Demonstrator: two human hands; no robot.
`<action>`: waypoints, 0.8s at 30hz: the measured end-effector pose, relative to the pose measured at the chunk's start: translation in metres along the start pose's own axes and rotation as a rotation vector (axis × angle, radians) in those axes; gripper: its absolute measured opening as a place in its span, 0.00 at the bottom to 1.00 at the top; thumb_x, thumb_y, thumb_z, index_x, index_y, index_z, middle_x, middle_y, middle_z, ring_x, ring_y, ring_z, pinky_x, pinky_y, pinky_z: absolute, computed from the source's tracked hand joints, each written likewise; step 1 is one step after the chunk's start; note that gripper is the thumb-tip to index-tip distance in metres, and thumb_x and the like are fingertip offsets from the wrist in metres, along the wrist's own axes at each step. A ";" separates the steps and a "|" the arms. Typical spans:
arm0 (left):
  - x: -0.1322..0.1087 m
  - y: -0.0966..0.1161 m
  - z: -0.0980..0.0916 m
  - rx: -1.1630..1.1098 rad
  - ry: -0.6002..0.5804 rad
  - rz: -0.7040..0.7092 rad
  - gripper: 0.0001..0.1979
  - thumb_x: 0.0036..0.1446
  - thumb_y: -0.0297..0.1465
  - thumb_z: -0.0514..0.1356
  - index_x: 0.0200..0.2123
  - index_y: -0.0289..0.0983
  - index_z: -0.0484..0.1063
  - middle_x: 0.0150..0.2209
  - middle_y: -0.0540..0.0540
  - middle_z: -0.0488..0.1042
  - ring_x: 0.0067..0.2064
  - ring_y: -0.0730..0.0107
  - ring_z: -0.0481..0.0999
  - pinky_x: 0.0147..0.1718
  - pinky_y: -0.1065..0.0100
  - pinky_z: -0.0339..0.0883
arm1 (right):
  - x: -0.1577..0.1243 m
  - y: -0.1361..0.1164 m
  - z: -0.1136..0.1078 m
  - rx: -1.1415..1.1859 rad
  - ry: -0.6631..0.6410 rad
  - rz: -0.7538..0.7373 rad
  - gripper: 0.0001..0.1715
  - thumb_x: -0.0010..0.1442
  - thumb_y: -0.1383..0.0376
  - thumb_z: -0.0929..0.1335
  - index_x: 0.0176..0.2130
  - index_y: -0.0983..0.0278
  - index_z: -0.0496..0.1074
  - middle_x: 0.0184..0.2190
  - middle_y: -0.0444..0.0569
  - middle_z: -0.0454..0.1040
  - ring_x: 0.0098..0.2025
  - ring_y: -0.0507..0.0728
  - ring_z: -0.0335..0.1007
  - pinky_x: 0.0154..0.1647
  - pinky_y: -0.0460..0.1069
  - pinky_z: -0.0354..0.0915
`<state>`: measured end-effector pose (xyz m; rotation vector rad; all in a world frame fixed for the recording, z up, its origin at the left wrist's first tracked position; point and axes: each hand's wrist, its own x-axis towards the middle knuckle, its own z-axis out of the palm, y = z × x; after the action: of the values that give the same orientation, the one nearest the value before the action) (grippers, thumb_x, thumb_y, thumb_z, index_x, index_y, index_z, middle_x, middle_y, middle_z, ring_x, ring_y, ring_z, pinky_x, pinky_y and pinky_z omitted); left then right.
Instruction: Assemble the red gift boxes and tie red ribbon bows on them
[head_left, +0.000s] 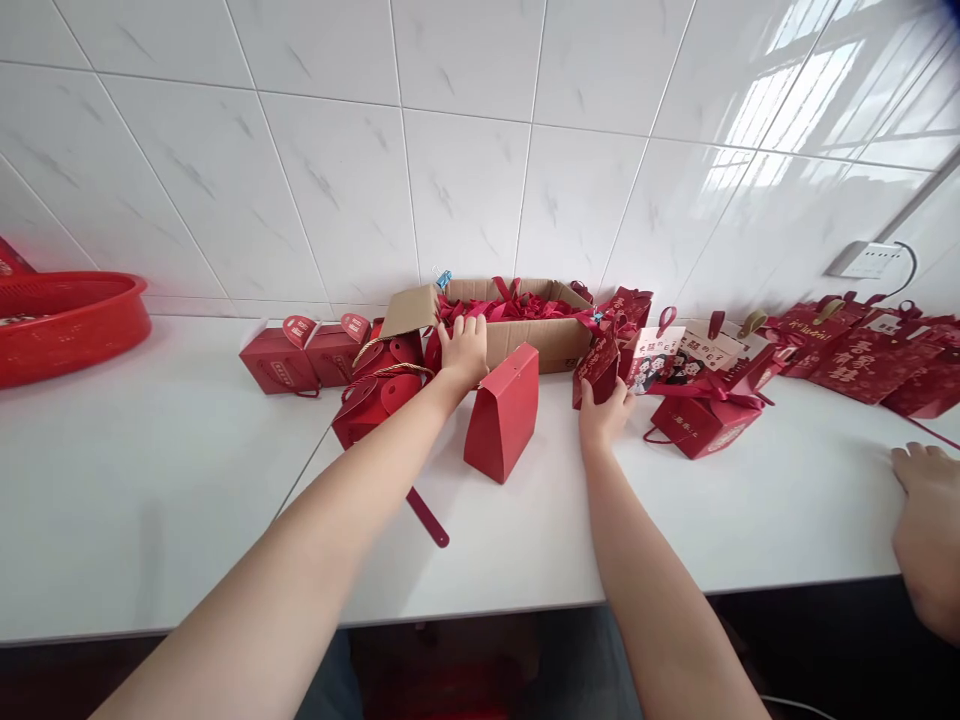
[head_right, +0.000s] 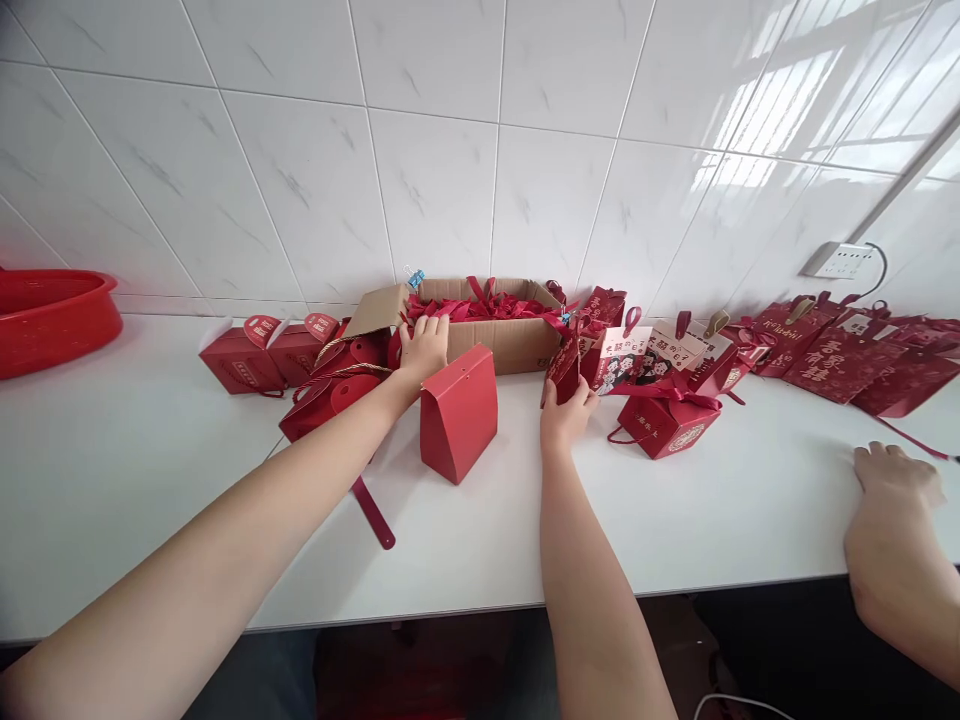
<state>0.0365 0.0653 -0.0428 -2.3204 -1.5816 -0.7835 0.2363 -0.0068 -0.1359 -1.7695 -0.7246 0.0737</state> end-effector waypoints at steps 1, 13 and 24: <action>-0.002 -0.001 0.004 0.016 -0.002 -0.004 0.20 0.53 0.22 0.55 0.51 0.31 0.66 0.51 0.32 0.70 0.57 0.47 0.66 0.54 0.50 0.57 | 0.000 0.000 0.000 0.000 0.001 -0.001 0.33 0.53 0.52 0.67 0.55 0.63 0.63 0.55 0.61 0.62 0.51 0.66 0.67 0.49 0.57 0.65; -0.061 0.001 0.023 -0.068 0.119 0.136 0.16 0.63 0.30 0.54 0.53 0.39 0.67 0.44 0.44 0.76 0.43 0.60 0.73 0.45 0.62 0.60 | 0.000 0.001 0.001 0.008 0.029 0.008 0.38 0.54 0.51 0.67 0.58 0.66 0.59 0.56 0.64 0.57 0.56 0.68 0.64 0.53 0.60 0.64; -0.052 0.000 0.025 -0.095 0.166 0.100 0.13 0.64 0.30 0.51 0.48 0.41 0.71 0.40 0.45 0.77 0.41 0.61 0.71 0.41 0.61 0.60 | 0.023 -0.085 -0.004 0.194 -0.383 -0.605 0.14 0.59 0.61 0.64 0.41 0.64 0.75 0.39 0.52 0.77 0.42 0.58 0.74 0.48 0.54 0.69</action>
<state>0.0293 0.0358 -0.0922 -2.3106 -1.3760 -1.0170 0.2198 0.0133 -0.0517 -1.3015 -1.4536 0.0702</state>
